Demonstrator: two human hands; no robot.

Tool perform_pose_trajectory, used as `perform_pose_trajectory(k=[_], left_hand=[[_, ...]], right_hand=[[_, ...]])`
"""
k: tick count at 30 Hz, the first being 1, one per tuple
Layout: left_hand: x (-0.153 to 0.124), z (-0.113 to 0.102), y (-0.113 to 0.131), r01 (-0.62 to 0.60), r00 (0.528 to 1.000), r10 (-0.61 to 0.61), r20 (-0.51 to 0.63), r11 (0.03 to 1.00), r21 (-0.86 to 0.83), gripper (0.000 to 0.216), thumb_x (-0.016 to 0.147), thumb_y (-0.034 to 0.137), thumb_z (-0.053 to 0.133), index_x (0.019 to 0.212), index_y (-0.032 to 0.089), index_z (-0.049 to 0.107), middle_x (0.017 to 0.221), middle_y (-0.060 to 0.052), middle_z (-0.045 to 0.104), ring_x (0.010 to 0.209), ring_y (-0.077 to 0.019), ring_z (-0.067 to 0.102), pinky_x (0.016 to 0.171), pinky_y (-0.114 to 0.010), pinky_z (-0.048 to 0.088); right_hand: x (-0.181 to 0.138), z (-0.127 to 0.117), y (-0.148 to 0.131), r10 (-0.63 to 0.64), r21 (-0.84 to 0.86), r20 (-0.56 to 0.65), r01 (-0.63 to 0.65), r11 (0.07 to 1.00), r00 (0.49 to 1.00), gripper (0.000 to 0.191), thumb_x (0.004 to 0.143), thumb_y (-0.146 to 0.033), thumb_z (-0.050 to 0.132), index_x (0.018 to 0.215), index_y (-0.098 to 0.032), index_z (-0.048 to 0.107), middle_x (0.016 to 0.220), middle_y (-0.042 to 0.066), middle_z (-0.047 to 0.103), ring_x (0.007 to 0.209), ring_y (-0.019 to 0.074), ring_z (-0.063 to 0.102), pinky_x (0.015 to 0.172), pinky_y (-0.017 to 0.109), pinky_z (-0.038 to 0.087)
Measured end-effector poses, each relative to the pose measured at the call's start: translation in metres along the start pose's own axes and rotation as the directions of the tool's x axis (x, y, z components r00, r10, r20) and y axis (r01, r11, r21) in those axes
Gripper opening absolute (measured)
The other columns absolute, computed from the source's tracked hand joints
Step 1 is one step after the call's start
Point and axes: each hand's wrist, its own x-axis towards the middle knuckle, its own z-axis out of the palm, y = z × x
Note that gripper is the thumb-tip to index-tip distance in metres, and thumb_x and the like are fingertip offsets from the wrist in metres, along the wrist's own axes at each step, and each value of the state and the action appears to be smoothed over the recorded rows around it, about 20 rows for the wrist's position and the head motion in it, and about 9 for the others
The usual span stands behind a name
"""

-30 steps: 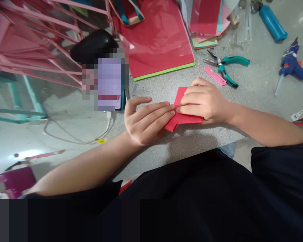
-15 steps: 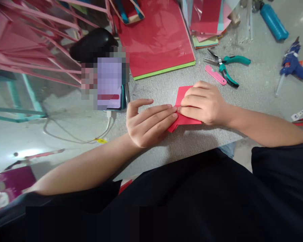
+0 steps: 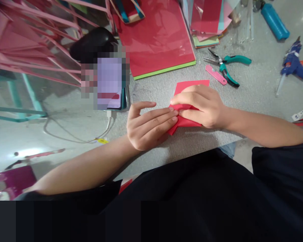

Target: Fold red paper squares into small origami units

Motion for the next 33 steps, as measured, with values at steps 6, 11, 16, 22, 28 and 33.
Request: perform_pose_trajectory(k=[6,11,16,22,28,33], left_hand=[[0.003,0.009,0.000,0.025,0.998,-0.024,-0.058,1.000,0.016,0.029,0.109,0.019,0.068,0.135,0.029,0.076,0.125,-0.003,0.093,0.102,-0.0241,0.093,0.098,-0.045,0.070],[0.002,0.016,-0.002,0.086,0.994,-0.085,-0.067,0.996,0.016,0.032,0.106,0.023,0.075,0.137,0.027,0.075,0.120,-0.004,0.094,0.100,-0.0256,0.093,0.102,-0.047,0.069],[0.002,0.017,0.000,0.081,0.994,-0.079,-0.072,0.996,0.024,0.028,0.112,0.027,0.073,0.140,0.029,0.076,0.124,-0.004,0.093,0.106,-0.0256,0.093,0.106,-0.048,0.068],[0.000,0.008,0.000,0.047,0.997,-0.051,-0.051,0.996,-0.070,0.034,0.109,0.026,0.079,0.141,0.036,0.078,0.128,-0.002,0.092,0.110,-0.0255,0.092,0.105,-0.048,0.068],[-0.007,0.002,-0.005,0.100,0.993,-0.096,0.068,0.993,-0.057,0.014,0.109,0.044,0.079,0.121,0.037,0.082,0.125,-0.002,0.093,0.108,-0.0306,0.091,0.098,-0.053,0.069],[-0.005,0.006,-0.007,0.122,0.993,-0.121,0.008,0.989,-0.079,0.015,0.106,0.037,0.085,0.120,0.039,0.083,0.120,0.000,0.093,0.105,-0.0279,0.090,0.100,-0.051,0.067]], right_hand=[[-0.001,-0.003,0.011,-0.150,-0.099,0.052,0.154,0.983,0.987,0.016,0.122,-0.023,0.059,0.120,-0.027,0.074,0.120,-0.004,0.086,0.102,0.0162,0.081,0.085,0.036,0.063],[-0.010,-0.005,0.018,-0.030,-0.035,0.220,0.039,0.999,0.975,0.025,0.122,-0.054,0.059,0.128,-0.036,0.075,0.125,-0.004,0.086,0.109,0.0191,0.081,0.095,0.043,0.060],[-0.006,-0.005,0.013,-0.143,-0.055,0.111,0.150,0.987,0.983,0.017,0.124,-0.032,0.058,0.120,-0.030,0.074,0.124,-0.005,0.085,0.105,0.0159,0.080,0.092,0.038,0.061],[-0.005,-0.008,0.019,-0.010,-0.034,0.260,0.020,0.999,0.966,0.033,0.126,-0.038,0.049,0.112,-0.033,0.078,0.116,-0.005,0.087,0.107,0.0171,0.080,0.096,0.042,0.062],[-0.007,-0.012,0.028,-0.045,0.002,0.231,0.046,0.999,0.972,0.017,0.120,-0.027,0.061,0.119,-0.032,0.077,0.116,-0.005,0.086,0.106,0.0188,0.081,0.096,0.043,0.062],[-0.001,-0.012,0.019,-0.159,0.022,0.154,0.158,0.987,0.975,0.011,0.118,-0.022,0.068,0.121,-0.031,0.073,0.114,-0.006,0.087,0.102,0.0154,0.080,0.096,0.038,0.064]])
